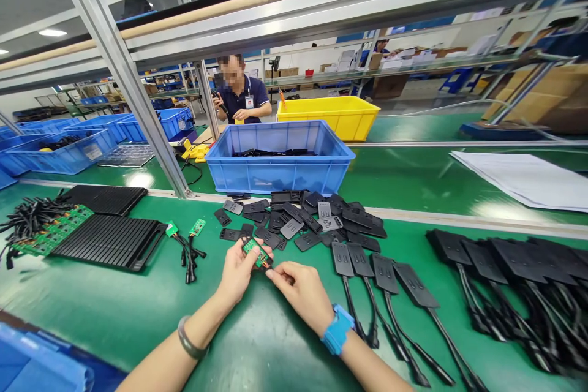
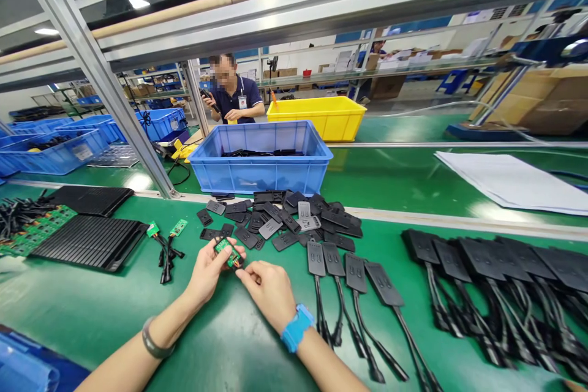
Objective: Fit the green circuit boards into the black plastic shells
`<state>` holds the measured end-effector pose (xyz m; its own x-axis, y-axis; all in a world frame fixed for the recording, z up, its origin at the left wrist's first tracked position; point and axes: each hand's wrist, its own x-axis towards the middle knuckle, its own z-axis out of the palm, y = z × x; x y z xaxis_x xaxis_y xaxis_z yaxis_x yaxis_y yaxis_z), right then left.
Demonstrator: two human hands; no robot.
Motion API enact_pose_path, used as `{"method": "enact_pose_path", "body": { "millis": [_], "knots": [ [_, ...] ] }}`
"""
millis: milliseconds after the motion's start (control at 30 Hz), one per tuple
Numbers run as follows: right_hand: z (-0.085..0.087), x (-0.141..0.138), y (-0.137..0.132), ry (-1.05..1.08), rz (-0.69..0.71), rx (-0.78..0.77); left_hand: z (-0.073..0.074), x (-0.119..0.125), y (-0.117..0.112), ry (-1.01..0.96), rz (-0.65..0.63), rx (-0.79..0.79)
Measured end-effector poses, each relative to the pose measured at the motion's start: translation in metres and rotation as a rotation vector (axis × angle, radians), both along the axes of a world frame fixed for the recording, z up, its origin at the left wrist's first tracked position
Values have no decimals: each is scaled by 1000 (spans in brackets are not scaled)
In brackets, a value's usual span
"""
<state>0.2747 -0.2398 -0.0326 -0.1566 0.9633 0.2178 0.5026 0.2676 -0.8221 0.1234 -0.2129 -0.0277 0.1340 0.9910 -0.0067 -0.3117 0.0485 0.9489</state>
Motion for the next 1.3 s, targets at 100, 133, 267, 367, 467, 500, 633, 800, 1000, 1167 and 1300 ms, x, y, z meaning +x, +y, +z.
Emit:
{"method": "enact_pose_path", "body": {
  "millis": [100, 133, 267, 367, 467, 500, 633, 800, 1000, 1167, 1300],
  "knots": [
    [1, -3, -1, 148, 23, -144, 1, 1, -2, 34, 11, 59],
    [1, -4, -1, 217, 21, -191, 1, 1, -3, 31, 13, 54],
    [-4, -9, -1, 370, -1, -271, 3, 3, -4, -61, 15, -35],
    [-8, -9, 1, 398, 23, -317, 4, 4, -5, -112, 14, -83],
    [-11, -8, 3, 405, 20, -334, 3, 4, -6, -105, 16, -72],
    [-11, -8, 4, 411, 26, -342, 2, 4, -7, -98, 21, -61],
    [-10, -7, 7, 430, 97, -388, -1, 3, -9, -72, 24, -38],
    [-9, -9, 5, 243, -12, -241, -1, 3, -11, 47, 71, 49],
    [-11, -10, 8, 255, 31, -298, 3, 1, -10, 100, 80, 73],
    [-5, -5, 13, -136, 31, 100, 1, -7, 7, -94, 127, -154],
    [-6, -2, 11, -503, 30, 248, -5, -19, 20, -118, 184, -256]
  ]
}}
